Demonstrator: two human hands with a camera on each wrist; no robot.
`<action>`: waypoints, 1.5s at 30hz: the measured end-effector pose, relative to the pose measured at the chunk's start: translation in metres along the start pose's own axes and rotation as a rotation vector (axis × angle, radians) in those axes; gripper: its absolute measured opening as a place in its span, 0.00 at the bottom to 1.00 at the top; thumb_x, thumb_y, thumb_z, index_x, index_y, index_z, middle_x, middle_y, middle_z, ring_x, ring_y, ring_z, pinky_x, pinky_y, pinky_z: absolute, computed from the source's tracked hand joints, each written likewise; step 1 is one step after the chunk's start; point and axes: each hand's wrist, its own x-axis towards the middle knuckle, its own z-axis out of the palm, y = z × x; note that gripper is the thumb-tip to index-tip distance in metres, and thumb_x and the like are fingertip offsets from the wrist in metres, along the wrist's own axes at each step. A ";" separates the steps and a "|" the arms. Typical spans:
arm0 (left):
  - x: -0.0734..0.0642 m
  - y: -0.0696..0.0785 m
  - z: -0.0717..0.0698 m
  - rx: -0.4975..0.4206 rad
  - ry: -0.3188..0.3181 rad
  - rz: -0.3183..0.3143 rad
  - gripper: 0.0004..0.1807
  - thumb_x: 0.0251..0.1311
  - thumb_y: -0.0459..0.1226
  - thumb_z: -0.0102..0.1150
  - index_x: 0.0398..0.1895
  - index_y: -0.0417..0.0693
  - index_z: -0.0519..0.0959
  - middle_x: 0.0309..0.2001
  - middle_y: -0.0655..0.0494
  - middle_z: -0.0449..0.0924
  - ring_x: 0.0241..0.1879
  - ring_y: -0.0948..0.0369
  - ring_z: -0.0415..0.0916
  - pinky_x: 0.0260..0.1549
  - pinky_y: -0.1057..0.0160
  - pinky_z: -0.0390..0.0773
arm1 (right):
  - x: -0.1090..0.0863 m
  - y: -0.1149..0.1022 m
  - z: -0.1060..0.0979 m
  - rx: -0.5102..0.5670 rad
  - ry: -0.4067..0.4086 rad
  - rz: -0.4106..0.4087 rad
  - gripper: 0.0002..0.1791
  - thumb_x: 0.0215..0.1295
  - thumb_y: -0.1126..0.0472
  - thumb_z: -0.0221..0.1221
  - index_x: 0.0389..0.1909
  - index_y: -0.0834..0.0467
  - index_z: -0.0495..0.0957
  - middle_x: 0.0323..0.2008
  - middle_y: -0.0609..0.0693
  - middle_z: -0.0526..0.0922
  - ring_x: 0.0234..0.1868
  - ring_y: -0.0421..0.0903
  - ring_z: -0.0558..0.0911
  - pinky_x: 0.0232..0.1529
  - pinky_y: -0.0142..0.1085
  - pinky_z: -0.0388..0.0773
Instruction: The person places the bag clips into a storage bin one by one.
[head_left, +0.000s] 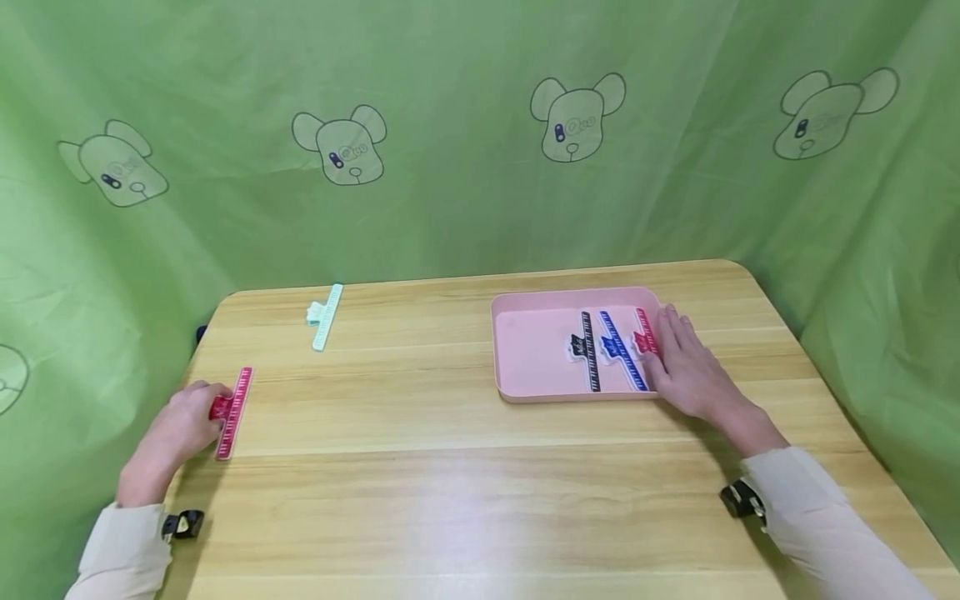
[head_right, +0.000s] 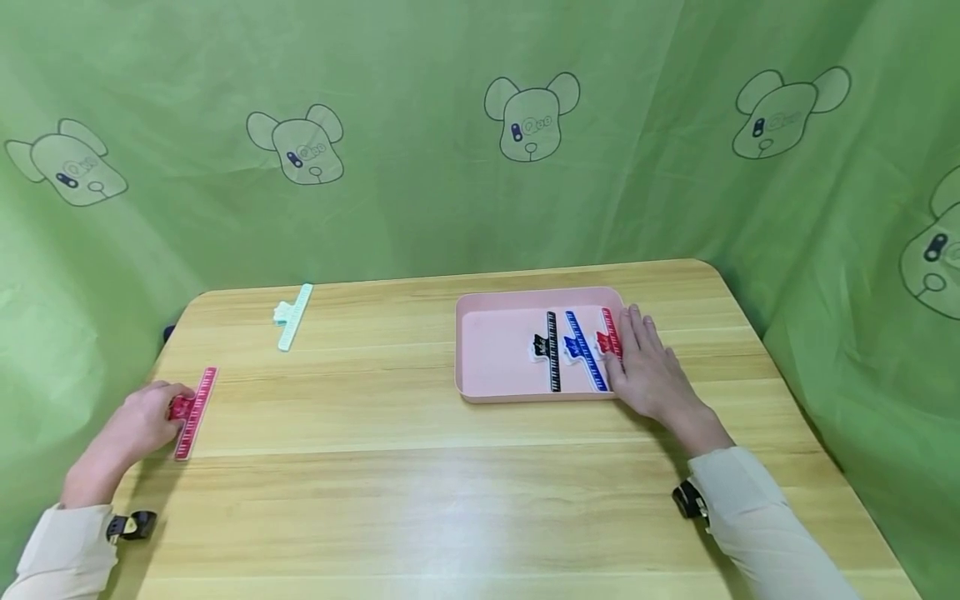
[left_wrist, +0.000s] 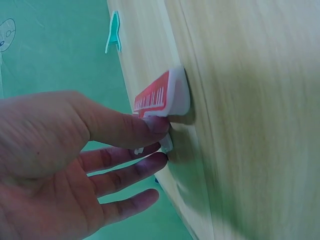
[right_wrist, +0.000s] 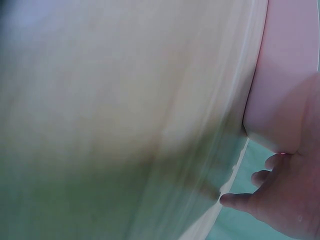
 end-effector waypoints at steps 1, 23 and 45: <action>0.000 0.000 0.000 0.000 0.002 0.001 0.24 0.43 0.24 0.63 0.48 0.28 0.74 0.35 0.39 0.73 0.31 0.46 0.73 0.30 0.47 0.76 | 0.000 0.000 0.000 -0.002 0.000 0.001 0.40 0.73 0.47 0.37 0.72 0.61 0.28 0.72 0.53 0.22 0.71 0.64 0.34 0.62 0.69 0.43; 0.013 0.013 0.008 -0.029 0.005 0.018 0.25 0.46 0.29 0.67 0.49 0.29 0.74 0.40 0.35 0.75 0.37 0.43 0.75 0.37 0.43 0.76 | 0.000 0.000 -0.001 -0.006 -0.007 -0.002 0.40 0.73 0.48 0.38 0.72 0.62 0.28 0.72 0.54 0.23 0.71 0.65 0.35 0.62 0.69 0.43; 0.031 0.035 0.005 -0.150 -0.011 0.082 0.24 0.45 0.28 0.68 0.48 0.28 0.76 0.37 0.40 0.77 0.34 0.50 0.74 0.34 0.51 0.77 | -0.002 -0.002 -0.001 0.002 0.012 -0.012 0.40 0.73 0.49 0.39 0.72 0.63 0.28 0.72 0.55 0.23 0.72 0.62 0.34 0.65 0.64 0.42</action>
